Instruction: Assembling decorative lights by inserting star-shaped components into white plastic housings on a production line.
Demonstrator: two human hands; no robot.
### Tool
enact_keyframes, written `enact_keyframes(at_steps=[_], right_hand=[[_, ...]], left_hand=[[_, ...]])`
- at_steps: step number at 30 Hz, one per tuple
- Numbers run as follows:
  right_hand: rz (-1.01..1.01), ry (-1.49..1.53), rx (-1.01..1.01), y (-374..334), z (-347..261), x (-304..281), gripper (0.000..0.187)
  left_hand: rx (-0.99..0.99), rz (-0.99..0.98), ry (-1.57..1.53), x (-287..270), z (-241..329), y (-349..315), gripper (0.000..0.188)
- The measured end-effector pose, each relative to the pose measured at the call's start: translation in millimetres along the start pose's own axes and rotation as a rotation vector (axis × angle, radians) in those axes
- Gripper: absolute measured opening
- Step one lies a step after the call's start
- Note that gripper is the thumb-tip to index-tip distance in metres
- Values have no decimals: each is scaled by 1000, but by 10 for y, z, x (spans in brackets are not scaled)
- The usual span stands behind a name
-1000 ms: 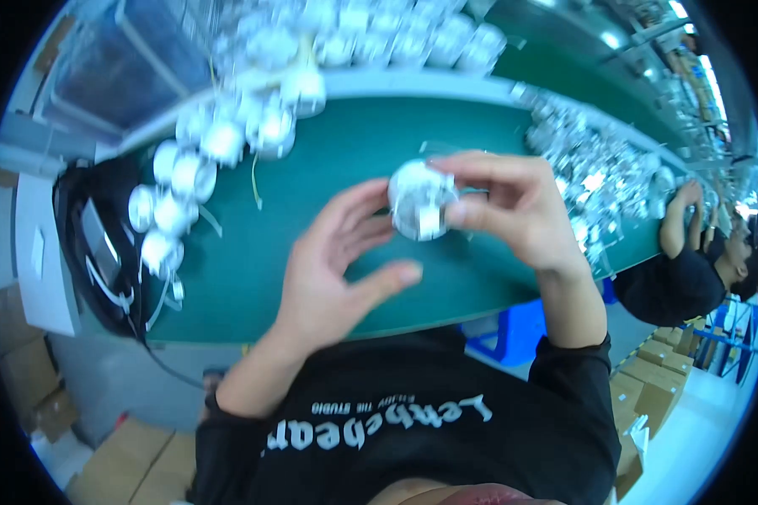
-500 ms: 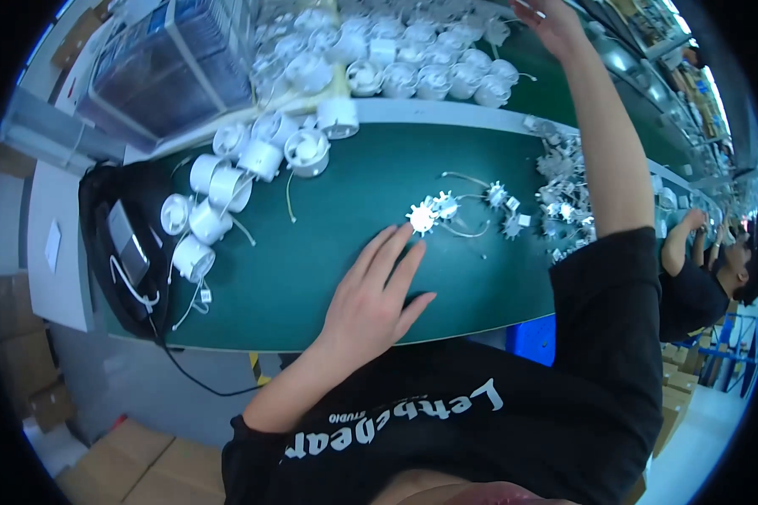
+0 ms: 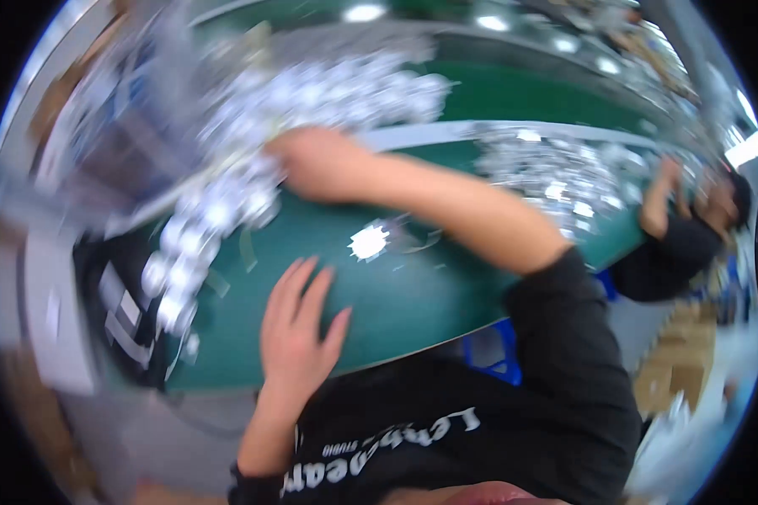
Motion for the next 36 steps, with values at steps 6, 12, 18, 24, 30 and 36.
enact_keyframes(at_steps=[6,12,18,24,30,36], right_hand=[[87,-52,-180,161,-380,26,33],[94,-1,-101,41,-357,-137,30],[442,655,191,-549,-395,-733,36],[196,1183,306,-1218,-1030,69,29],[145,1148,327,-1614,-1067,108,36],[384,995,199,-1604,-1063,-71,27]], left_hand=[[-12,30,-55,-10,-76,-237,53],[6,28,-103,-73,-94,-264,55],[-146,153,-341,-164,-175,-305,61],[-6,433,-415,-302,-182,-212,68],[-122,268,-444,-201,-364,-309,75],[-211,179,-594,-133,-324,-472,76]])
Point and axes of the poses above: each hand's wrist, its own y-axis towards the middle knuckle, its own x-axis out of the palm, z = x × y, the point moved 7 cm from there along y, towards the middle knuckle, and after that the axes turned 5 degrees about -y, right-handed, at the moved point
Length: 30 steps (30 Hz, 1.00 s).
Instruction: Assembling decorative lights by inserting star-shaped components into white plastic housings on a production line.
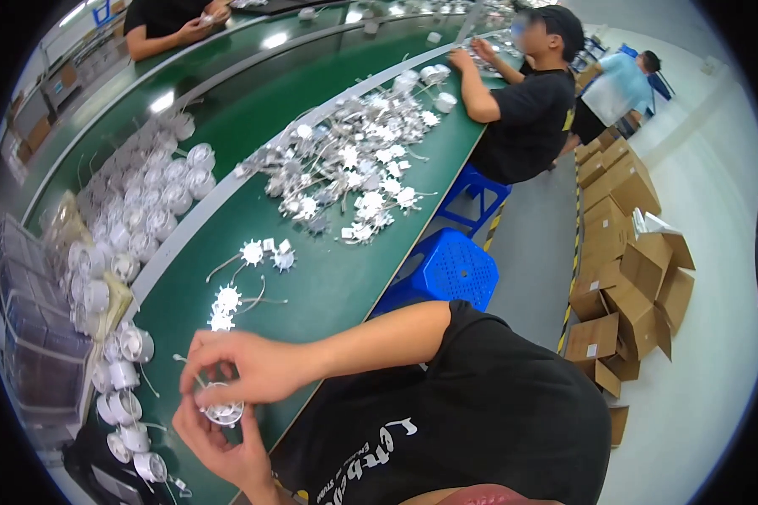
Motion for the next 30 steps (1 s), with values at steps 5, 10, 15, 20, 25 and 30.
enact_keyframes(at_steps=[5,10,15,20,25,30], right_hand=[[37,-192,-2,-54,-130,-280,14],[-2,-503,-248,-351,-494,-246,22],[-29,-503,-437,-456,-493,-133,30],[-111,-368,-420,-616,-609,-105,31],[-196,-505,-515,-737,-511,7,37],[-345,-644,-506,-644,-341,-82,42]], left_hand=[[36,-66,179,31,98,145,68],[-190,104,-125,-134,96,102,65],[-306,102,-436,-46,7,51,67],[-49,58,-8,-35,97,124,66],[28,92,199,-6,125,150,63],[15,206,176,-29,-2,174,62]])
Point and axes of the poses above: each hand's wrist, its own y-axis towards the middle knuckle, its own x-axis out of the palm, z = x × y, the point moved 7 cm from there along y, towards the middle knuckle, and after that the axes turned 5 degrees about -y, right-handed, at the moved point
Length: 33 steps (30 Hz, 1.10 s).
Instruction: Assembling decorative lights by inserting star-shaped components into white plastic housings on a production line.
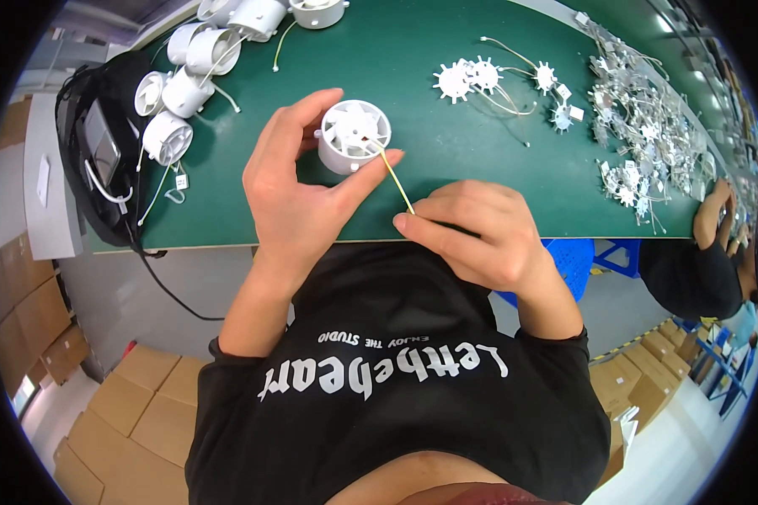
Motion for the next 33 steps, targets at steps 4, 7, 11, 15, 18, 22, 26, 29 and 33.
enact_keyframes(at_steps=[4,7,11,15,18,22,26,29,33], right_hand=[[29,125,391,155,292,-354,36],[70,-57,535,216,656,-741,28],[-206,-339,626,329,1104,-616,21],[-262,-355,610,362,1218,-638,16],[-63,-394,466,498,1067,-803,13],[129,-351,282,711,694,-911,10],[206,-224,107,824,325,-770,15],[199,-150,47,812,110,-671,20],[173,-67,105,723,70,-568,27]], left_hand=[[95,-110,320,114,117,-21,64],[190,-159,487,190,157,-55,72],[174,-183,523,235,124,-135,85],[146,-314,422,204,277,-119,93],[226,-295,246,34,298,-74,93],[32,-296,-286,-19,247,30,84],[-251,-327,-922,239,258,154,72],[-416,-390,-1159,325,267,239,63],[-545,-473,-1201,368,191,184,46]])
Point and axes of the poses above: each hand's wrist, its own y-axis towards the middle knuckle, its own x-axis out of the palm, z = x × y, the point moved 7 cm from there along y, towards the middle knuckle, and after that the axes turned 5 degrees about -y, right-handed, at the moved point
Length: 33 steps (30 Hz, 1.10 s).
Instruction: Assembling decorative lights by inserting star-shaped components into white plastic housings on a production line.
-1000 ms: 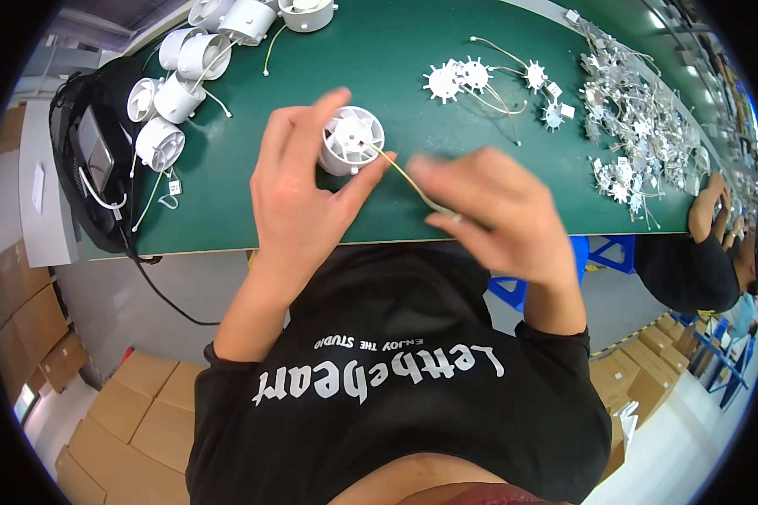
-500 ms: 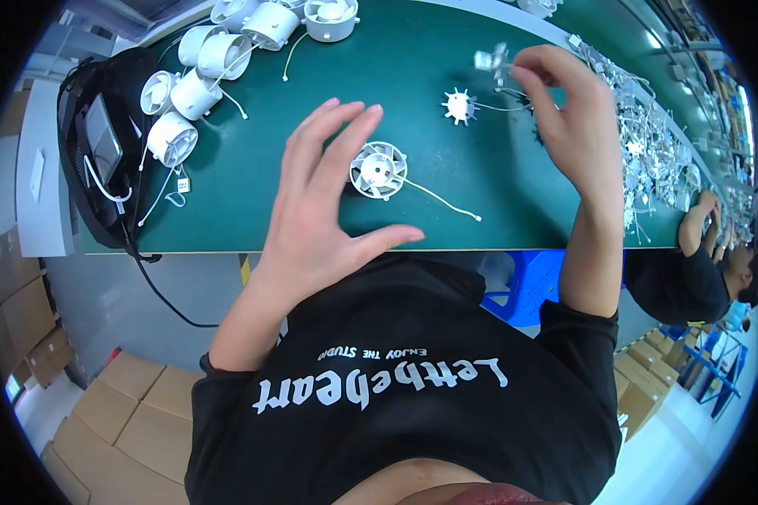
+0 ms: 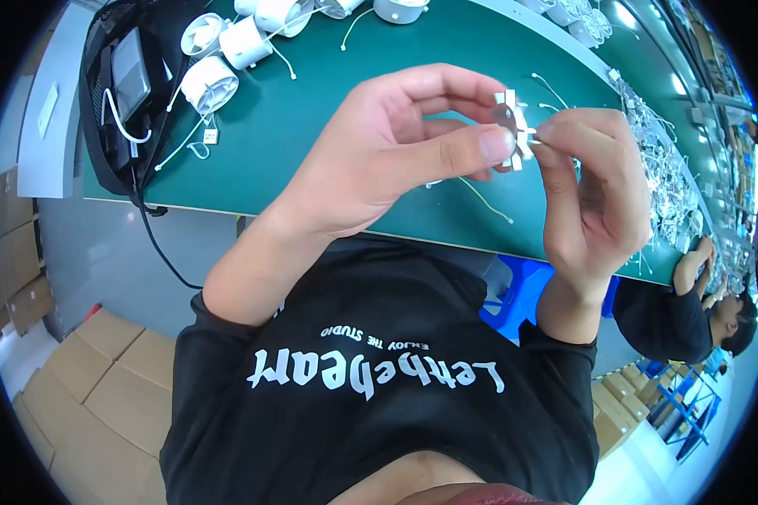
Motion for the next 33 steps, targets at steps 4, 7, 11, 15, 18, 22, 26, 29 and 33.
enact_keyframes(at_steps=[4,7,11,15,18,22,26,29,33], right_hand=[[38,43,123,-87,30,15,32],[55,-2,94,-105,-18,9,36],[-155,-83,-109,-125,-120,131,37],[-14,-210,-132,-280,54,162,34],[6,-72,27,-366,232,193,31],[25,98,97,-459,236,283,30],[-129,138,206,-538,315,530,29],[-98,42,135,-551,283,532,31],[-115,-10,137,-547,252,524,31]], left_hand=[[72,14,91,-90,19,-100,35],[56,33,191,-124,0,-148,32],[91,94,355,-159,54,-188,43],[366,118,1107,-60,213,-259,60],[349,139,1335,-152,88,-313,74],[335,129,1397,-177,11,-306,70],[345,270,1321,-197,-23,-331,62],[368,229,1327,-215,-31,-348,58],[359,211,1328,-213,-42,-354,55]])
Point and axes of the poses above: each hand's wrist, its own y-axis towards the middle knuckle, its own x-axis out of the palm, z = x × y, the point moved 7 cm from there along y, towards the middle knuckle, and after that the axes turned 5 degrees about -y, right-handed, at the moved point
